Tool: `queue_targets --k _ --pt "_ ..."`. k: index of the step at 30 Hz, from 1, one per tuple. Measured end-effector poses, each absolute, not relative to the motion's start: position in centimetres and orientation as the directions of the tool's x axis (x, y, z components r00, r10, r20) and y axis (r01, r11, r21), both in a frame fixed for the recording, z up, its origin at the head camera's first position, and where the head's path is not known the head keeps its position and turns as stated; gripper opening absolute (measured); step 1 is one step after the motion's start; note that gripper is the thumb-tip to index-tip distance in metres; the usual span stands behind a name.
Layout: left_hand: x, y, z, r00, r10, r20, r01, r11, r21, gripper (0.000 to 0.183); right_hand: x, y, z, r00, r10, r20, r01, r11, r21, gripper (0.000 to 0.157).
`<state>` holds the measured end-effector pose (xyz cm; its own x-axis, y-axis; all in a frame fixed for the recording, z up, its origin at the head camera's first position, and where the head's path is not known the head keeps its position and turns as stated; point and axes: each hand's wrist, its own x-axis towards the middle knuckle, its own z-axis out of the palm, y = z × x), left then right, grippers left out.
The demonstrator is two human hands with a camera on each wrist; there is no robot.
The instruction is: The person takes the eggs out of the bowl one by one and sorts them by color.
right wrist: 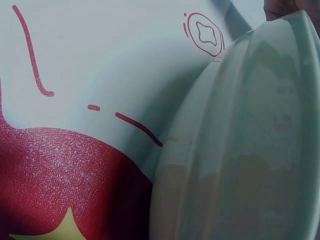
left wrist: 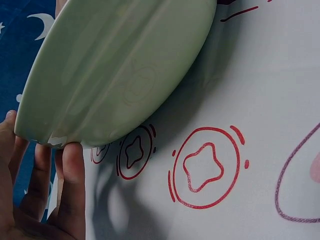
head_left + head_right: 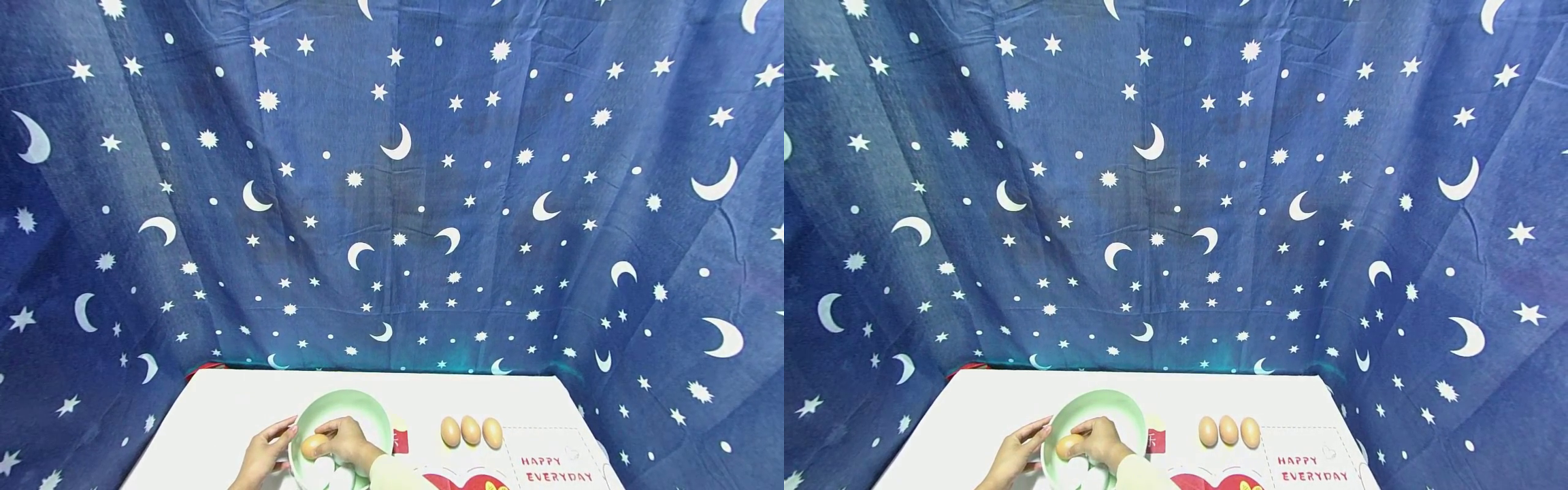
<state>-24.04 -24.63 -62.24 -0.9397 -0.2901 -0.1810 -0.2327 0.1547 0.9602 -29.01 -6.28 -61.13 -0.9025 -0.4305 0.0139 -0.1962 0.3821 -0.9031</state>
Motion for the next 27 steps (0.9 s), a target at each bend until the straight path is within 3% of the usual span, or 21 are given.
queue_targets --k 12,27 --pt "-23.9 -24.3 -61.7 -0.946 -0.275 -0.174 -0.221 0.149 0.964 0.052 -29.2 -6.0 -60.9 -0.905 -0.416 0.093 -0.248 0.336 -0.909 0.028" --pt "-23.9 -24.6 -62.1 -0.943 -0.287 -0.168 -0.224 0.173 0.959 0.054 -29.5 -5.3 -58.0 -0.920 -0.382 0.093 -0.218 0.300 -0.929 0.028"
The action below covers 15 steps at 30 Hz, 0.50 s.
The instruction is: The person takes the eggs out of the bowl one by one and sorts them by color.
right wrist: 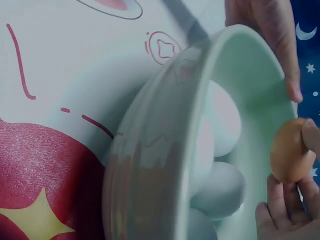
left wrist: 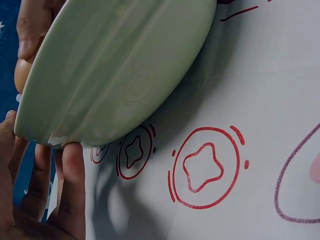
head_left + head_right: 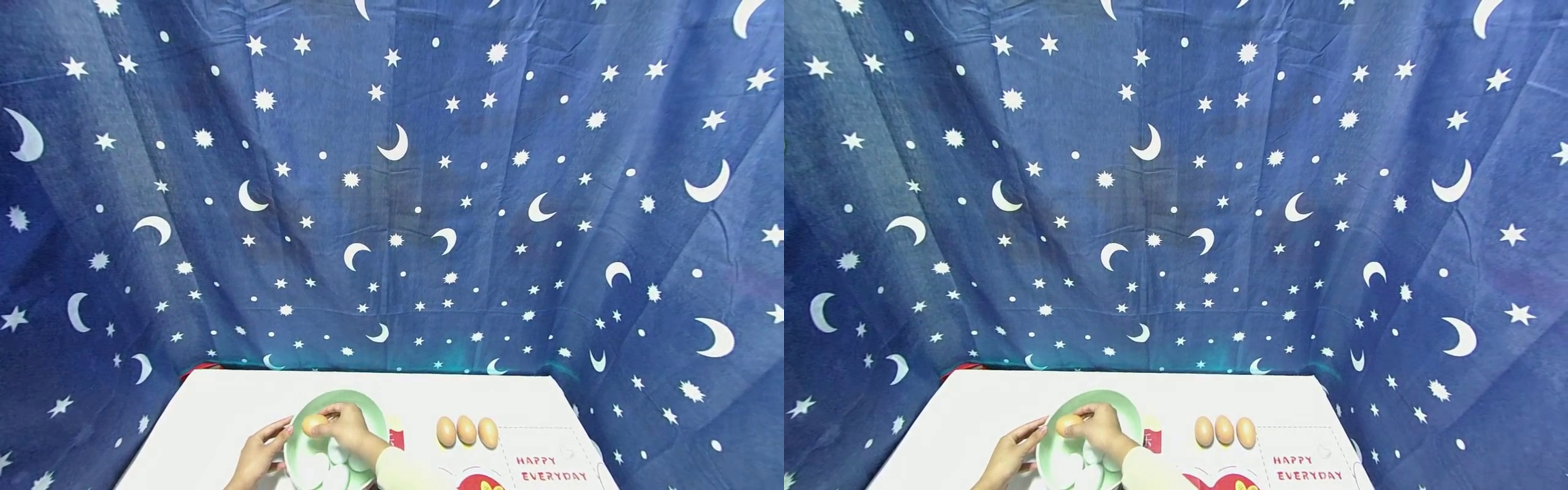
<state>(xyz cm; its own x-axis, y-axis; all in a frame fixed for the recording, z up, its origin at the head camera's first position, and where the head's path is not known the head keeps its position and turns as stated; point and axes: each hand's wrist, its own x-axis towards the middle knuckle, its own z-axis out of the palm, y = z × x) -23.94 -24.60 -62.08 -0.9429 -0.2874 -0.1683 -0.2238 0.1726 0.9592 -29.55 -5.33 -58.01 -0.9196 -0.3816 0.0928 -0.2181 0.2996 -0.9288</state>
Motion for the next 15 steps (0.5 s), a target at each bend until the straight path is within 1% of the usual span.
queue_targets --k 6,11,15 --pt "-24.0 -24.6 -62.2 -0.938 -0.296 -0.179 -0.236 0.168 0.957 0.054 -29.6 -4.6 -57.5 -0.953 -0.291 0.080 -0.176 0.322 -0.930 0.026" --pt "-23.9 -24.4 -61.8 -0.936 -0.296 -0.189 -0.244 0.161 0.956 0.055 -29.5 -3.6 -57.3 -0.960 -0.274 0.055 -0.128 0.256 -0.958 0.024" --pt "-23.8 -24.5 -61.8 -0.936 -0.298 -0.187 -0.241 0.157 0.958 0.054 -29.2 -2.8 -57.1 -0.966 -0.257 0.035 -0.100 0.242 -0.965 0.023"
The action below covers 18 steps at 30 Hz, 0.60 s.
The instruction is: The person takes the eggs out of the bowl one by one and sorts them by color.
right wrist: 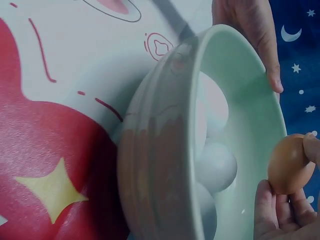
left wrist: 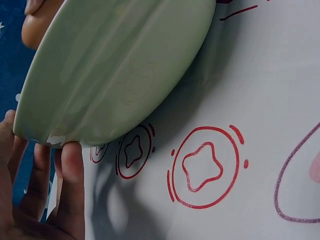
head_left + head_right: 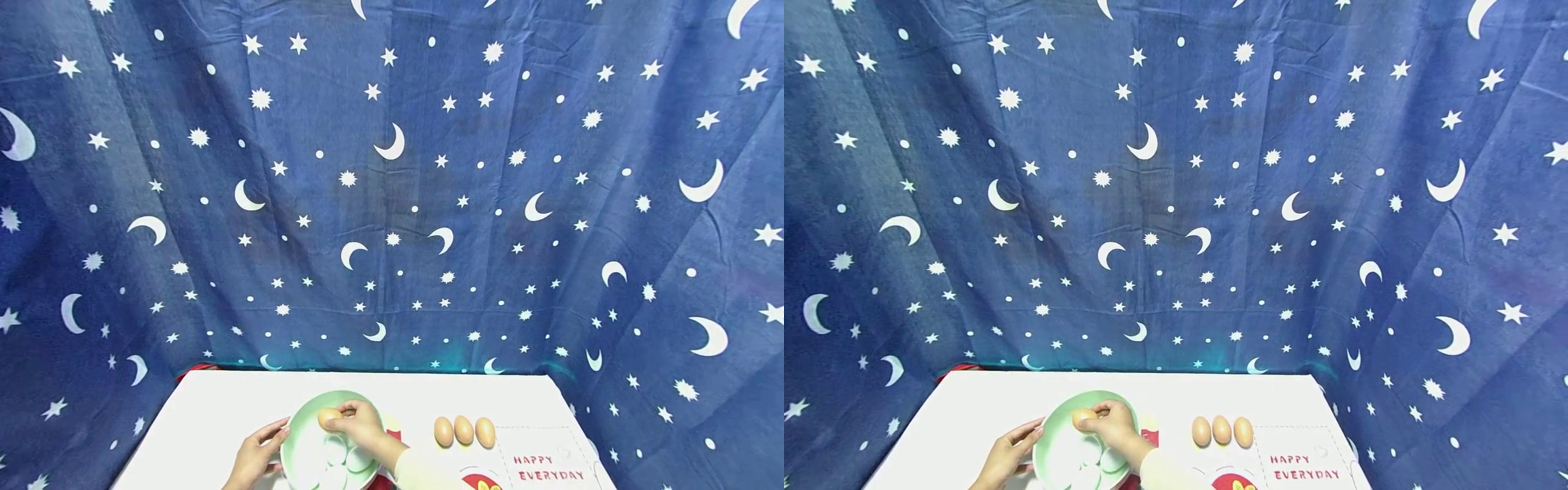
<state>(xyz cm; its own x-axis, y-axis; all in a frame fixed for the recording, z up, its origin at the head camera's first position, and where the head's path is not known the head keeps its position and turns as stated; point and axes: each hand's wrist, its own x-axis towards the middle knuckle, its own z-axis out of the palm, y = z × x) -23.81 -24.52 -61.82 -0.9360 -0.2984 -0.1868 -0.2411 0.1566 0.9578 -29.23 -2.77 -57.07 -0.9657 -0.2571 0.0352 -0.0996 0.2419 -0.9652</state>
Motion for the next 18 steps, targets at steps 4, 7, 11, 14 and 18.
queue_targets --k 4,7,11,14,18 --pt "-23.8 -24.5 -61.9 -0.937 -0.297 -0.182 -0.236 0.159 0.959 0.053 -28.9 -1.9 -56.9 -0.970 -0.242 -0.012 -0.055 0.267 -0.962 0.024" --pt "-23.7 -24.6 -61.9 -0.937 -0.299 -0.180 -0.235 0.159 0.959 0.052 -28.6 -1.1 -56.6 -0.963 -0.266 -0.049 -0.017 0.238 -0.971 0.026" --pt "-23.8 -24.6 -61.8 -0.935 -0.305 -0.183 -0.240 0.159 0.958 0.053 -28.5 0.4 -56.3 -0.943 -0.323 -0.081 0.029 0.161 -0.986 0.031" --pt "-23.8 -24.6 -61.7 -0.935 -0.302 -0.183 -0.242 0.169 0.955 0.055 -28.6 1.8 -56.2 -0.930 -0.353 -0.101 0.059 0.129 -0.990 0.032" --pt "-23.8 -24.6 -61.6 -0.935 -0.300 -0.189 -0.247 0.170 0.954 0.054 -28.6 3.7 -56.4 -0.920 -0.375 -0.115 0.082 0.103 -0.991 0.034"
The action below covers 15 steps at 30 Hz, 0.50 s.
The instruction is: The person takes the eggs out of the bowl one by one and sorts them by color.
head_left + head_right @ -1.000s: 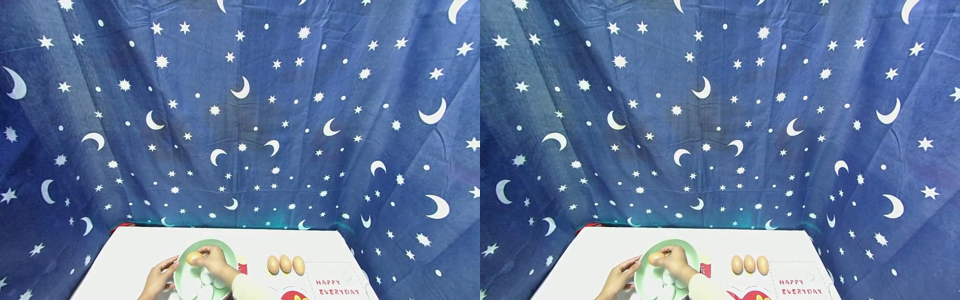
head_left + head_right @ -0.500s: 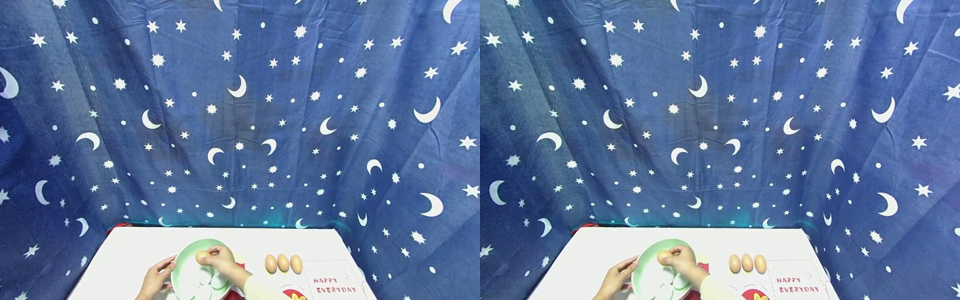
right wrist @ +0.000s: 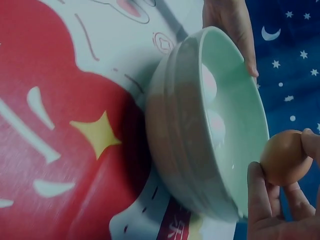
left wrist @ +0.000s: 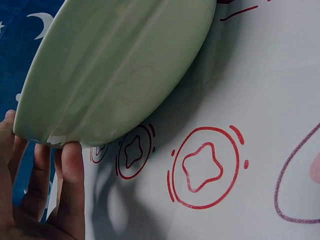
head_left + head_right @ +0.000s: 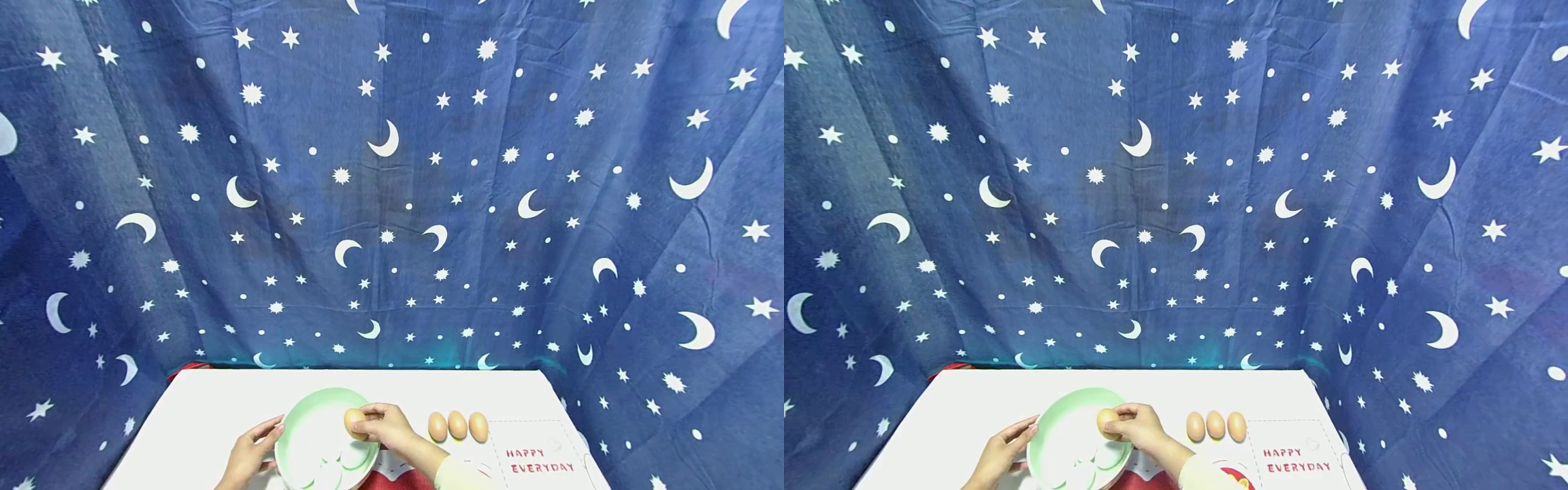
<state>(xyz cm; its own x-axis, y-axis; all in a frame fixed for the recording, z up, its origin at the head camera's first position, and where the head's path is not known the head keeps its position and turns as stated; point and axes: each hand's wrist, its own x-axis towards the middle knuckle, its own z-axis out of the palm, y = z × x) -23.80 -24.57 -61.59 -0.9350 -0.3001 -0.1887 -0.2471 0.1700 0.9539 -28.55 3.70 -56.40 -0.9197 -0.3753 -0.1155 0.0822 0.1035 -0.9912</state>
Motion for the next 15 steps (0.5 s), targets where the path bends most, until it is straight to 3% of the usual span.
queue_targets --k 9,15 --pt "-23.9 -24.7 -61.7 -0.941 -0.288 -0.177 -0.227 0.152 0.962 0.053 -27.9 7.0 -56.0 -0.927 -0.363 -0.096 0.059 0.112 -0.992 0.037" --pt "-23.9 -24.8 -61.8 -0.939 -0.289 -0.189 -0.242 0.159 0.957 0.054 -27.4 10.0 -56.0 -0.928 -0.342 -0.145 0.119 0.097 -0.988 0.044"
